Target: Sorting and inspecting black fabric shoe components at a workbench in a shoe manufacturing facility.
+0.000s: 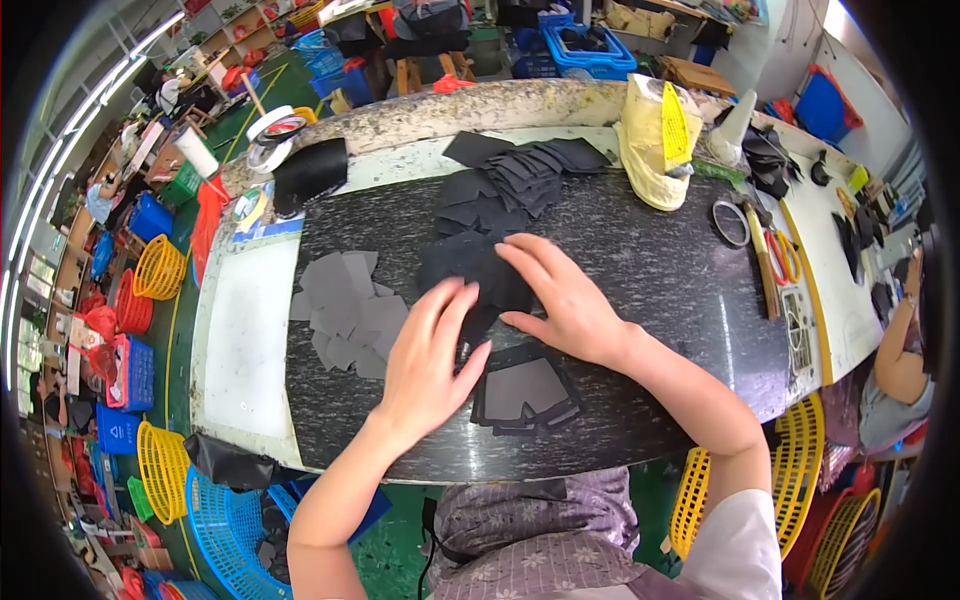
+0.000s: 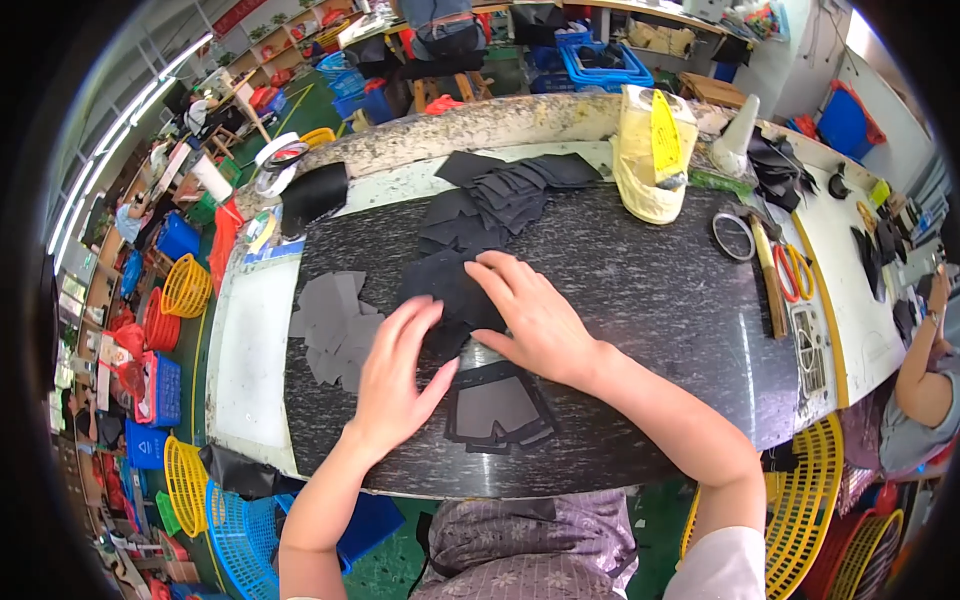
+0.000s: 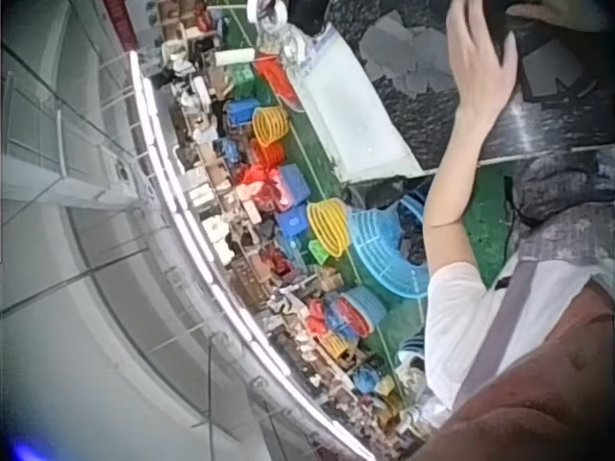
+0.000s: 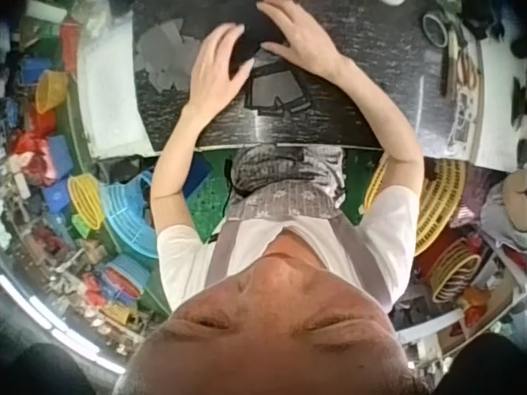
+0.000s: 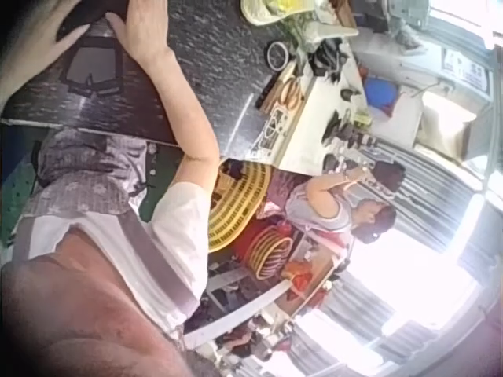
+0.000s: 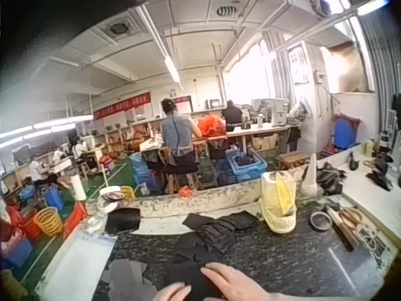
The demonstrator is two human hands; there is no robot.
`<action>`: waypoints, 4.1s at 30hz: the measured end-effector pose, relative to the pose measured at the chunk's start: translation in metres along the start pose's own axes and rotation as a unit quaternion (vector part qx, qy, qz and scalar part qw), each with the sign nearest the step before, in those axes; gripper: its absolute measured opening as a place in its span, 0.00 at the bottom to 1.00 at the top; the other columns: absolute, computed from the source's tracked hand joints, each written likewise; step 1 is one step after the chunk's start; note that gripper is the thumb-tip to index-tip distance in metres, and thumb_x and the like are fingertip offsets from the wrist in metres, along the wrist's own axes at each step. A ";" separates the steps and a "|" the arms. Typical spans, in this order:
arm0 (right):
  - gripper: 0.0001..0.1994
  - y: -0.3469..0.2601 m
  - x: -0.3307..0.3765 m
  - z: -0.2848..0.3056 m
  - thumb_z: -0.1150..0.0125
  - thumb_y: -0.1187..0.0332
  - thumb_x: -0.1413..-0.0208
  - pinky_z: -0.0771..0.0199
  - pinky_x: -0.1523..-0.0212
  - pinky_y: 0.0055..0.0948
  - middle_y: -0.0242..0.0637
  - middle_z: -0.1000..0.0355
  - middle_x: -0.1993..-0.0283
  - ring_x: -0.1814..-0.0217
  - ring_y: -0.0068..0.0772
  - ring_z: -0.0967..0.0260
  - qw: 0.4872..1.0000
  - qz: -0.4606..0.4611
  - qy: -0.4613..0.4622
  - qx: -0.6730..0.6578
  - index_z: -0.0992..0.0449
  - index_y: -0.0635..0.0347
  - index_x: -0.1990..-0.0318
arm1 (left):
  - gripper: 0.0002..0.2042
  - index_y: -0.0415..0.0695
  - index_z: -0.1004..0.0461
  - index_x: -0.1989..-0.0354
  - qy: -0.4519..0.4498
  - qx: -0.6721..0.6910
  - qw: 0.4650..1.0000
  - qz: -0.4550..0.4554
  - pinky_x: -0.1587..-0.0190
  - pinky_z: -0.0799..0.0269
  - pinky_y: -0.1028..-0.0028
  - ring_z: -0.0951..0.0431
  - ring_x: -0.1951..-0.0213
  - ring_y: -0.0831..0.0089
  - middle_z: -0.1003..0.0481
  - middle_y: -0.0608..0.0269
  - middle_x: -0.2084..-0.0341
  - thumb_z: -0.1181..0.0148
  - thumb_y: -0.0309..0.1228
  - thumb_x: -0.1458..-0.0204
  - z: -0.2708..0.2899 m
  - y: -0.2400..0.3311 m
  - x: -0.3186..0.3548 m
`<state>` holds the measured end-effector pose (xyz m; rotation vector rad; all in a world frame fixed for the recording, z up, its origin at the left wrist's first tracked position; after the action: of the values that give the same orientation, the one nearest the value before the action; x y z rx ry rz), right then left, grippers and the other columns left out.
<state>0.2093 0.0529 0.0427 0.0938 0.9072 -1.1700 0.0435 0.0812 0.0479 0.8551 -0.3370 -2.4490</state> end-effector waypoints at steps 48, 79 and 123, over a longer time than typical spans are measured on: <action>0.14 -0.159 0.043 -0.061 0.41 0.71 0.54 0.24 0.62 0.39 0.33 0.32 0.65 0.64 0.40 0.30 0.862 0.246 -0.273 -0.348 0.27 0.52 0.57 | 0.22 0.49 0.39 0.33 -0.138 -0.126 0.981 0.051 0.29 0.51 0.55 0.45 0.30 0.57 0.42 0.58 0.32 0.55 0.28 0.36 0.041 -0.125 0.051; 0.26 -0.014 0.053 0.015 0.32 0.47 0.52 0.36 0.50 0.36 0.40 0.35 0.54 0.50 0.41 0.36 0.980 -0.069 -0.180 0.043 0.28 0.61 0.60 | 0.20 0.46 0.29 0.52 -0.072 -0.079 0.994 0.026 0.77 0.28 0.71 0.22 0.81 0.66 0.22 0.63 0.77 0.33 0.40 0.48 -0.030 0.022 0.041; 0.21 -0.092 -0.045 -0.103 0.37 0.64 0.46 0.37 0.37 0.39 0.46 0.35 0.39 0.37 0.46 0.36 0.977 0.145 -0.143 -0.059 0.28 0.69 0.49 | 0.09 0.38 0.21 0.62 -0.012 -0.103 0.993 0.054 0.53 0.24 0.63 0.21 0.57 0.54 0.21 0.53 0.60 0.34 0.26 0.51 0.073 -0.136 0.045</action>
<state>0.0716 0.0989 0.0400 -0.0377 0.6790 -0.8308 -0.0859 0.1745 0.0285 0.7026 -0.1325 -2.3454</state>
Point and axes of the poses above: each hand's wrist, its own x-axis away from the middle knuckle, its own z-axis out of the back of the hand, y = z × x, the point moved 6 cm from there along -x, towards the middle knuckle
